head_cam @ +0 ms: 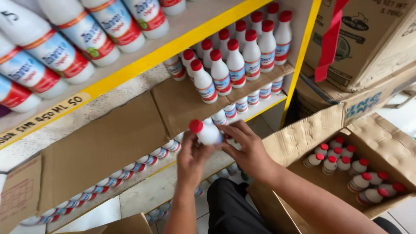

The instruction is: Stocking shelves with bottles of liquid bleach and cleaning products from cardboard boxes.

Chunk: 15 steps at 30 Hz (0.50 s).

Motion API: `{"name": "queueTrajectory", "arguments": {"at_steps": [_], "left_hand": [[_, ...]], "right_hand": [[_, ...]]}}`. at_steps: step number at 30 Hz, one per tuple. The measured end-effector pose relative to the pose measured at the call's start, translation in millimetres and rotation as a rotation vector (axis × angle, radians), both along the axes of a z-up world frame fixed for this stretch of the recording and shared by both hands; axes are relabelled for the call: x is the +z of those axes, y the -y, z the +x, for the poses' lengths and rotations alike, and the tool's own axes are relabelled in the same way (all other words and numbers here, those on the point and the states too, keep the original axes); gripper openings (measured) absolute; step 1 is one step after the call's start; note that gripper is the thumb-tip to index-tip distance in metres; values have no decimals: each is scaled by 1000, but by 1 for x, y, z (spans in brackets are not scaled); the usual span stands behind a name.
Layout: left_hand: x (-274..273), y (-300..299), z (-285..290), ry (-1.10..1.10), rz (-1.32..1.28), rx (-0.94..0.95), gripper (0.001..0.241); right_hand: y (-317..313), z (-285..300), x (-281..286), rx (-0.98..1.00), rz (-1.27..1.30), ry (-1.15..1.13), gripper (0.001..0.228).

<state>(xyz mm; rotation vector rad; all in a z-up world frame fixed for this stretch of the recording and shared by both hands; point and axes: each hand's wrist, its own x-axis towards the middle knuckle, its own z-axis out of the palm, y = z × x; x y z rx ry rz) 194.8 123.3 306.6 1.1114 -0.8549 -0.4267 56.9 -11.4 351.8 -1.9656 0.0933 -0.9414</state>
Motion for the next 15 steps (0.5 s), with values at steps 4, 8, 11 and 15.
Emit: {"name": "queueTrajectory", "arguments": {"at_steps": [4, 8, 11, 15], "left_hand": [[32, 17, 57, 145, -3, 66, 46], [35, 39, 106, 250, 112, 249, 42], [34, 57, 135, 320, 181, 349, 41], [37, 76, 155, 283, 245, 325, 49]], "right_hand": [[-3, 62, 12, -85, -66, 74, 43], [-5, 113, 2, -78, 120, 57, 50], [-5, 140, -14, -98, 24, 108, 54], [-5, 159, -24, -111, -73, 78, 57]]}}
